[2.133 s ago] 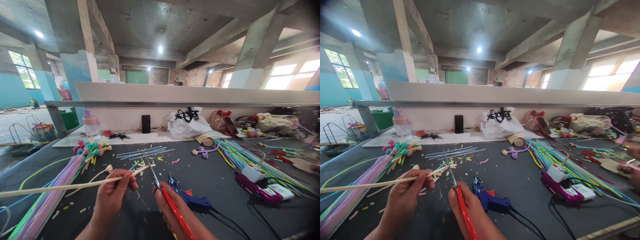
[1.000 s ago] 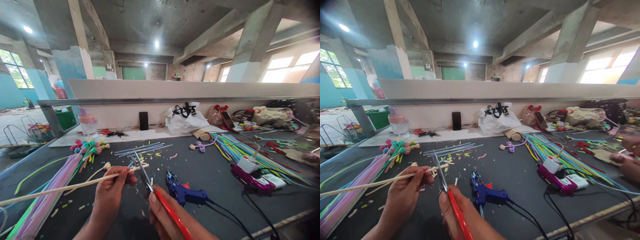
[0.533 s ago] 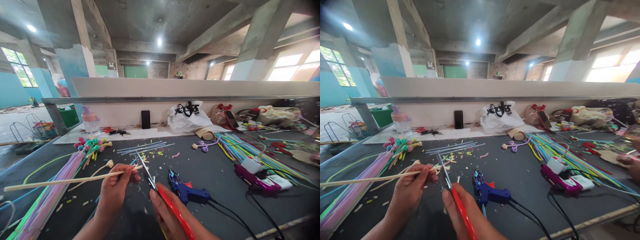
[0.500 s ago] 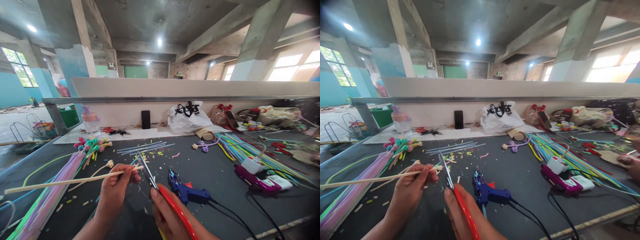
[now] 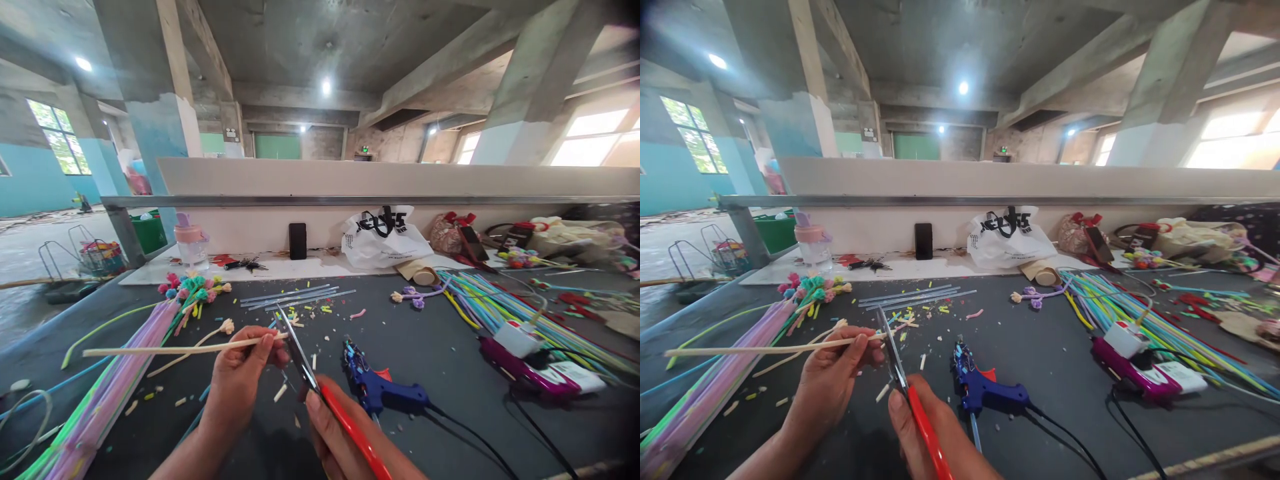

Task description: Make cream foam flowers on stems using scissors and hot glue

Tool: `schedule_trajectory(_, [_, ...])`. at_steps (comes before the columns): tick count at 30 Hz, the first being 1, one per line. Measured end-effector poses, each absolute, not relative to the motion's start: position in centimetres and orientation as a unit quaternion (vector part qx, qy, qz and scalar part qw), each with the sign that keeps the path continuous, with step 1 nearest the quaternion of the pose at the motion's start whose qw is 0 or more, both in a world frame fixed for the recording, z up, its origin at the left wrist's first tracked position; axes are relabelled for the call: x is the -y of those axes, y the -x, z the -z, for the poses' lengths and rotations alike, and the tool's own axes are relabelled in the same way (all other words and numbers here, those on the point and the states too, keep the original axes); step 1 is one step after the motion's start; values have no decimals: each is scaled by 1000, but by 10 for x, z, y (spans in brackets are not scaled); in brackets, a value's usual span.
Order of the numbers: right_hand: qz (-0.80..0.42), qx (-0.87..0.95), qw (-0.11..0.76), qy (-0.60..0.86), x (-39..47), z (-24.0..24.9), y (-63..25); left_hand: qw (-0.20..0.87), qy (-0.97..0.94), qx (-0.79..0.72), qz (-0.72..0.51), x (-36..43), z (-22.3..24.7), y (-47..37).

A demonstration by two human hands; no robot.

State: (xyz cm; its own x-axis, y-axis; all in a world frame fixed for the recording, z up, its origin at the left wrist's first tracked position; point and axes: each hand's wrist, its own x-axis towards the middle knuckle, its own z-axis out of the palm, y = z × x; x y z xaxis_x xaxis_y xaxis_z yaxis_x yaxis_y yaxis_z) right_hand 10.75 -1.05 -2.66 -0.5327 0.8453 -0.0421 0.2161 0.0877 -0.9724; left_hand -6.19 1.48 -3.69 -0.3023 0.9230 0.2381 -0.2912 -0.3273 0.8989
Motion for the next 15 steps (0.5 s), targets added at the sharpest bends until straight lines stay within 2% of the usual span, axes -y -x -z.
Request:
schedule_trajectory(6, [-550, 635, 324, 436, 20, 9, -108, 376, -386, -424, -728, -12, 26, 68])
schedule_trajectory(11, [-561, 660, 278, 416, 22, 11, -110, 364, -428, -424, -710, -10, 35, 65])
schedule_trajectory(15, [-545, 680, 283, 401, 17, 23, -109, 363, -454, -419, -698, -11, 42, 67])
